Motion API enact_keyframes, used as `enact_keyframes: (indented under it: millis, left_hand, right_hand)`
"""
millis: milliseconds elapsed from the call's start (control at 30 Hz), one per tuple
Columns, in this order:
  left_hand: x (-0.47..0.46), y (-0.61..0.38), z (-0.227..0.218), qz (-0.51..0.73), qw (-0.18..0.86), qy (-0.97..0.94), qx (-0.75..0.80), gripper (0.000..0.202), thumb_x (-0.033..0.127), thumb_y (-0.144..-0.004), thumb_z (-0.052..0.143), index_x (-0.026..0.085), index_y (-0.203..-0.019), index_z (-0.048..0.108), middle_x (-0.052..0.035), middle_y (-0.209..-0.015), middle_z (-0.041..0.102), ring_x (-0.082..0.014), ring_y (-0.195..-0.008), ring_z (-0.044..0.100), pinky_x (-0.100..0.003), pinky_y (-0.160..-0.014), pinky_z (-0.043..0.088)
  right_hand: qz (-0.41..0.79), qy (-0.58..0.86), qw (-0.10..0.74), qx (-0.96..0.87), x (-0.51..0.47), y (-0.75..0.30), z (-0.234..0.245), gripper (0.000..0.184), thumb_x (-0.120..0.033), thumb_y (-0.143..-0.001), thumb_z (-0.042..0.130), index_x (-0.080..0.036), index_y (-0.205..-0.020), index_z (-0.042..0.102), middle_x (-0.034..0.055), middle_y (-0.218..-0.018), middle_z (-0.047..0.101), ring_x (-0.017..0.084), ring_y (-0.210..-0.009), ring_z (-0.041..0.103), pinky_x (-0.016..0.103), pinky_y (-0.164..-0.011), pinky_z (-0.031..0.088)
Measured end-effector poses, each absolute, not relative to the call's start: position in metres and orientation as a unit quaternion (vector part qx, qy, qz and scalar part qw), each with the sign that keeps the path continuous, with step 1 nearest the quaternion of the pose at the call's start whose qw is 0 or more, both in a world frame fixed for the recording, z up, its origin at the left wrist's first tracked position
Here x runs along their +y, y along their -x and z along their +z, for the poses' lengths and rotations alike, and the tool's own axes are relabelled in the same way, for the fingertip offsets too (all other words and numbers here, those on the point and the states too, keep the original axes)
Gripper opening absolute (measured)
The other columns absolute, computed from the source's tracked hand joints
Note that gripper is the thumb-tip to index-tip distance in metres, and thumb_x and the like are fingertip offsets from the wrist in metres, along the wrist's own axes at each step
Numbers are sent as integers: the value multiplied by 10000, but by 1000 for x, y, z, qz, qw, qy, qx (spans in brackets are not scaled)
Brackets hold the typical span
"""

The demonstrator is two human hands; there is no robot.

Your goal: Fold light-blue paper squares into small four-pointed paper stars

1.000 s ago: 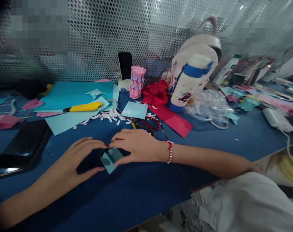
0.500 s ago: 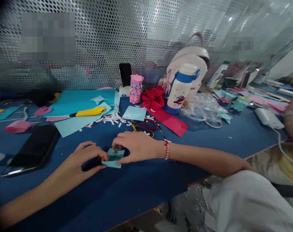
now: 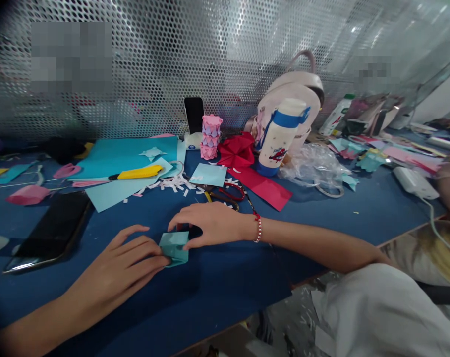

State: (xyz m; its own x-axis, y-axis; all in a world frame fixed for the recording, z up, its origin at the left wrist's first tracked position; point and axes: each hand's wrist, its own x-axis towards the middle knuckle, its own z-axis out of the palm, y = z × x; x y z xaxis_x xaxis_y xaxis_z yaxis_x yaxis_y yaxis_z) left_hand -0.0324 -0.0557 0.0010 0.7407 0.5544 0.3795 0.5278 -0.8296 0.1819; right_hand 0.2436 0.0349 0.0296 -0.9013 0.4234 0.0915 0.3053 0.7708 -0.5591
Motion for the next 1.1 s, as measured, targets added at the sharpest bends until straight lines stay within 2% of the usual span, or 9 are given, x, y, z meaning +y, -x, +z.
enact_keyframes:
  millis: [200,267,367,500,633,733,833,1000,1100]
  left_hand:
    - [-55,29,-4,242,-9,-935,259,299,110,-1164,448,249,-1136,711,2,-1092,741,-180,-1033,679,-436,-1272,332]
    - [-56,28,-2,236,-13,-940,247,285,85,-1143,469,237,-1160,709,-18,-1181,758,-197,-1101,677,-417,-1232,384]
    - [-56,27,0,221,-14,-948,228,278,121,-1157,469,250,-1205,711,-10,-1315,776,-206,-1201,684,-375,-1178,443]
    - [-57,26,-3,225,-2,-944,242,366,263,-1234,321,245,-1260,686,1,-1278,811,-181,-1181,721,-342,-1143,473]
    - [-57,26,-2,213,21,-941,264,419,338,-1245,260,214,-1365,642,-28,-1257,807,-191,-1164,729,-343,-1081,509]
    - [-53,25,4,200,30,-947,251,358,320,-1233,349,223,-1426,634,-13,-1268,809,-192,-1151,735,-337,-1072,520]
    - [-49,24,8,191,40,-951,239,307,338,-1208,456,238,-1411,663,-7,-1271,806,-205,-1142,734,-343,-1086,520]
    - [-43,29,10,184,74,-951,238,397,416,-1236,332,269,-1417,654,5,-1308,788,-191,-1192,720,-342,-1126,498]
    - [-41,34,10,179,103,-948,240,338,382,-1220,403,276,-1435,642,-2,-1317,782,-191,-1203,712,-333,-1121,505]
  right_hand:
    - [300,237,139,-914,35,-237,25,128,-215,-1087,692,-186,-1180,775,68,-1215,802,219,-1110,738,321,-921,509]
    - [308,251,147,-906,37,-236,23,153,-159,-1084,660,-187,-1178,778,56,-1189,817,207,-1079,751,308,-908,506]
    - [320,266,153,-896,40,-234,19,210,-115,-1066,642,-207,-1204,771,24,-1105,828,171,-933,749,275,-806,487]
    - [326,270,165,-891,42,-232,15,186,-113,-1043,661,-207,-1178,745,-12,-973,799,136,-794,698,246,-700,437]
    - [319,241,168,-901,44,-232,13,188,-52,-1020,675,-206,-1106,740,3,-1079,783,146,-943,713,253,-810,483]
    - [303,218,164,-913,47,-234,13,139,-108,-1062,700,-215,-1101,780,35,-1188,747,171,-1084,695,286,-913,490]
    - [268,200,158,-929,51,-237,14,75,-236,-1090,733,-221,-1129,795,46,-1177,720,186,-1083,664,300,-906,480]
    - [181,142,115,-966,58,-238,22,122,-334,-1097,739,-221,-1129,775,48,-1133,703,200,-1056,598,301,-859,456]
    - [192,126,87,-969,61,-237,31,106,-316,-1080,764,-211,-1074,758,44,-1118,693,201,-1041,582,301,-844,440]
